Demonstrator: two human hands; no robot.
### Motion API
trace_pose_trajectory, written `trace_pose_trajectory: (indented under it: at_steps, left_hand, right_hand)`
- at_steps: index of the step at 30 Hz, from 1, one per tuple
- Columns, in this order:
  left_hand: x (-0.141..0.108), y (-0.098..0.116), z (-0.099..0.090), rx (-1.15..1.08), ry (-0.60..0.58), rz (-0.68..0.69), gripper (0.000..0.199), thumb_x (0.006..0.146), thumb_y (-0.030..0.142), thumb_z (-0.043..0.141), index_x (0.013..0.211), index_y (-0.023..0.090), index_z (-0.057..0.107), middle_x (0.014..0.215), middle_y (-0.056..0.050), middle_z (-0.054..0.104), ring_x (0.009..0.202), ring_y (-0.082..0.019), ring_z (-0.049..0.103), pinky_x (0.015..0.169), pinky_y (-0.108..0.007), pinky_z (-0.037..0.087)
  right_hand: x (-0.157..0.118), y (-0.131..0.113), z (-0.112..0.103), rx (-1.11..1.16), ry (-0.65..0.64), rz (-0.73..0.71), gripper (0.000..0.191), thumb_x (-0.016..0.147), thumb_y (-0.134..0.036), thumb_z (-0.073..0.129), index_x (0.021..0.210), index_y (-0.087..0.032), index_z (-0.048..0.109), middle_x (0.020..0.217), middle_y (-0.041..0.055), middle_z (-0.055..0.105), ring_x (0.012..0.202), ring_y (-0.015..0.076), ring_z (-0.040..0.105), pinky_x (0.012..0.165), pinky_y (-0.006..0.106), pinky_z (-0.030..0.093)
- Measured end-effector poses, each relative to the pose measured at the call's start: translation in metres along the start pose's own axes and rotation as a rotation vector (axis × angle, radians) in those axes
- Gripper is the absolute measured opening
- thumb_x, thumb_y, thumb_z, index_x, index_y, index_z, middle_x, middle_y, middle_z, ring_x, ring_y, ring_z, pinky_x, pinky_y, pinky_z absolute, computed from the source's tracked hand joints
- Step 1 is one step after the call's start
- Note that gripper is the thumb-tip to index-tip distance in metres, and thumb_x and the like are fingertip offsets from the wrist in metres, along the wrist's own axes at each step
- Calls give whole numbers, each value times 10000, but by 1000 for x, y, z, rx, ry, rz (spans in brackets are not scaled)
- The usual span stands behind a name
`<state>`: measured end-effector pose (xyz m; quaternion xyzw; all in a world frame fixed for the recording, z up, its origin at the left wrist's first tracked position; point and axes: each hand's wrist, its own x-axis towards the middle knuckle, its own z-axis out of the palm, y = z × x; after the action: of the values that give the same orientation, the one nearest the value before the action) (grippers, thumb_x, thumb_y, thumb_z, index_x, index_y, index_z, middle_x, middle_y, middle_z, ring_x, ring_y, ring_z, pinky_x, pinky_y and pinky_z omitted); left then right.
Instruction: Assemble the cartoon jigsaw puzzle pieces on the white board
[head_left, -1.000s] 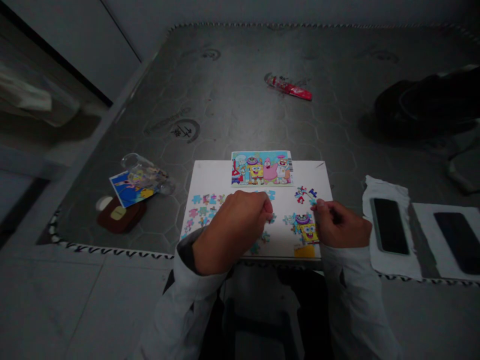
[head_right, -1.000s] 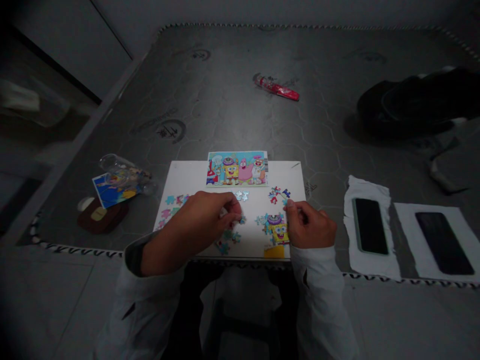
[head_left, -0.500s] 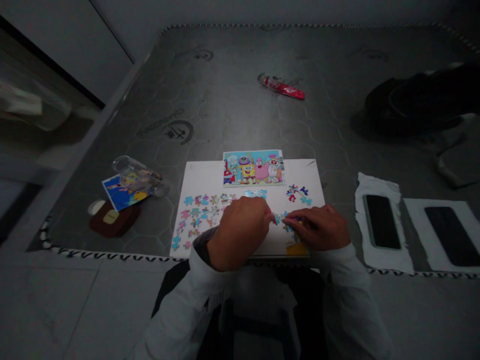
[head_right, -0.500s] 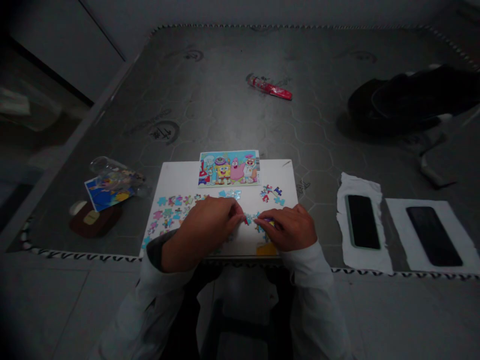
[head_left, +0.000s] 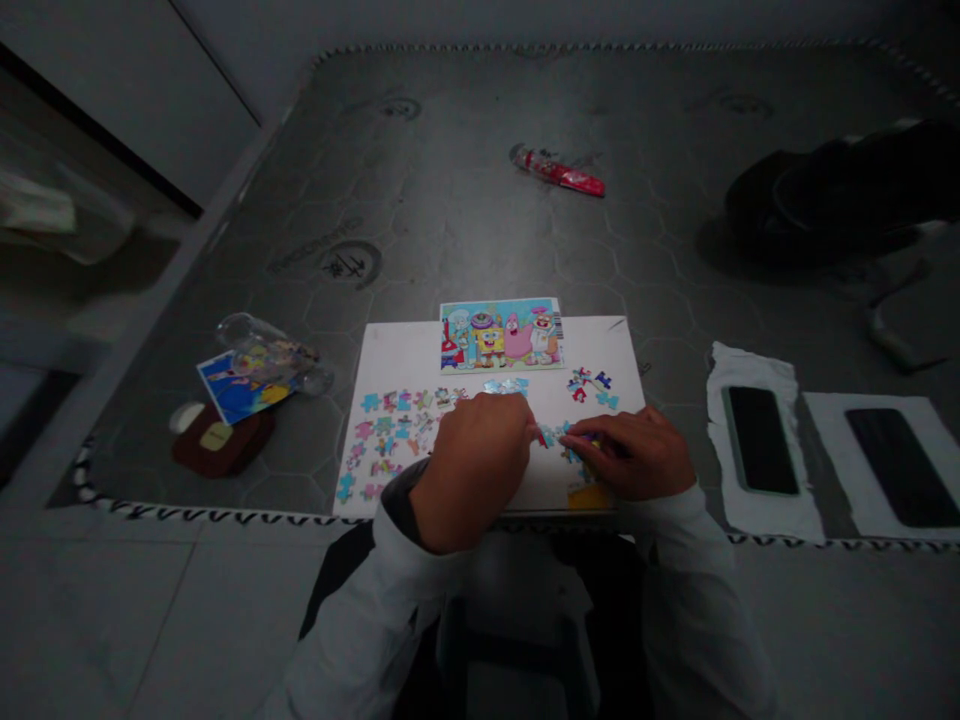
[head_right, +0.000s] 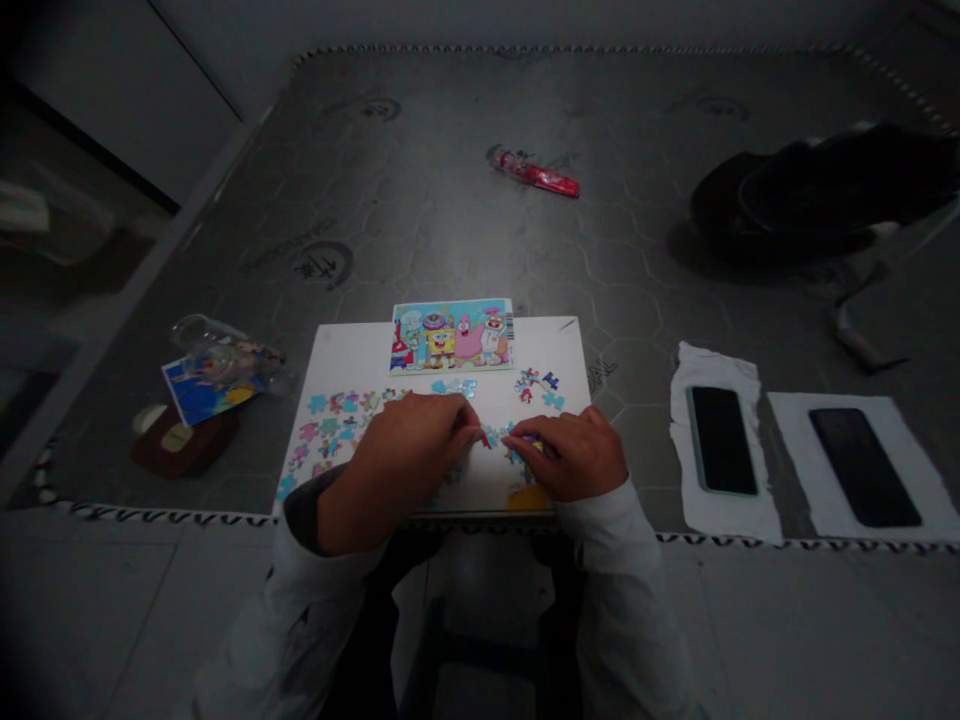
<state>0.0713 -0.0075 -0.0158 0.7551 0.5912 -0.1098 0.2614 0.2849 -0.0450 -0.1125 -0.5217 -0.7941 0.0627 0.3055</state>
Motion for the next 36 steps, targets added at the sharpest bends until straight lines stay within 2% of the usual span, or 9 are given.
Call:
trace_pose_trajectory:
  at_steps: [7, 12, 18, 23, 28, 32, 36]
  left_hand:
    - [4, -2, 9, -53, 100, 45, 207, 1037, 385, 695, 1148, 235, 783, 1086, -67, 827, 1023, -263, 757, 872, -361, 532]
    - [8, -7, 14, -73, 91, 83, 274, 975, 418, 787, 1194, 256, 775, 1112, -44, 826, 1062, -254, 745, 881, -345, 521]
    - [8, -5, 11, -56, 80, 61, 215, 999, 400, 754, 1134, 237, 793, 1098, -62, 828, 1040, -272, 753, 832, -351, 508]
    - [9, -2, 12, -64, 75, 60, 188, 1009, 376, 737, 1129, 242, 791, 1074, -56, 832, 1011, -258, 756, 822, -343, 509]
    - [2, -5, 1, -73, 132, 18, 174, 1041, 344, 685, 1126, 246, 801, 1077, -51, 837, 1018, -249, 758, 856, -347, 517]
    - [-4, -12, -7, -48, 163, -14, 165, 1025, 330, 707, 1127, 247, 806, 1090, -48, 842, 1020, -258, 763, 861, -356, 521]
    - [-5, -14, -4, -24, 160, 8, 178, 994, 331, 748, 1149, 260, 800, 1113, -43, 841, 1040, -273, 764, 846, -362, 524]
  right_hand:
    - [0, -1, -1, 6, -23, 28, 449, 1055, -607, 623, 826, -288, 840, 587, -38, 711, 506, 97, 563, 660, 303, 339]
    - [1, -2, -1, 15, -9, 11, 461, 1066, -597, 612, 808, -283, 830, 552, -51, 673, 481, 86, 530, 647, 302, 322]
    - [1, 0, -2, 23, -31, -11, 423, 1057, -583, 637, 836, -282, 837, 572, -43, 692, 498, 88, 551, 644, 302, 321]
    - [0, -1, -1, 6, -17, 22, 473, 1058, -616, 609, 819, -276, 834, 553, -43, 670, 487, 94, 533, 638, 306, 322]
    - [1, -2, -1, 12, 0, 4, 455, 1065, -595, 612, 819, -281, 830, 548, -48, 672, 483, 90, 535, 635, 297, 323]
    - [1, -4, 0, -4, 23, 0, 449, 1073, -578, 613, 816, -277, 824, 570, -51, 686, 488, 88, 529, 642, 297, 328]
    - [1, -3, -1, 1, 16, -20, 416, 1070, -553, 631, 823, -281, 825, 600, -51, 714, 501, 90, 549, 650, 301, 339]
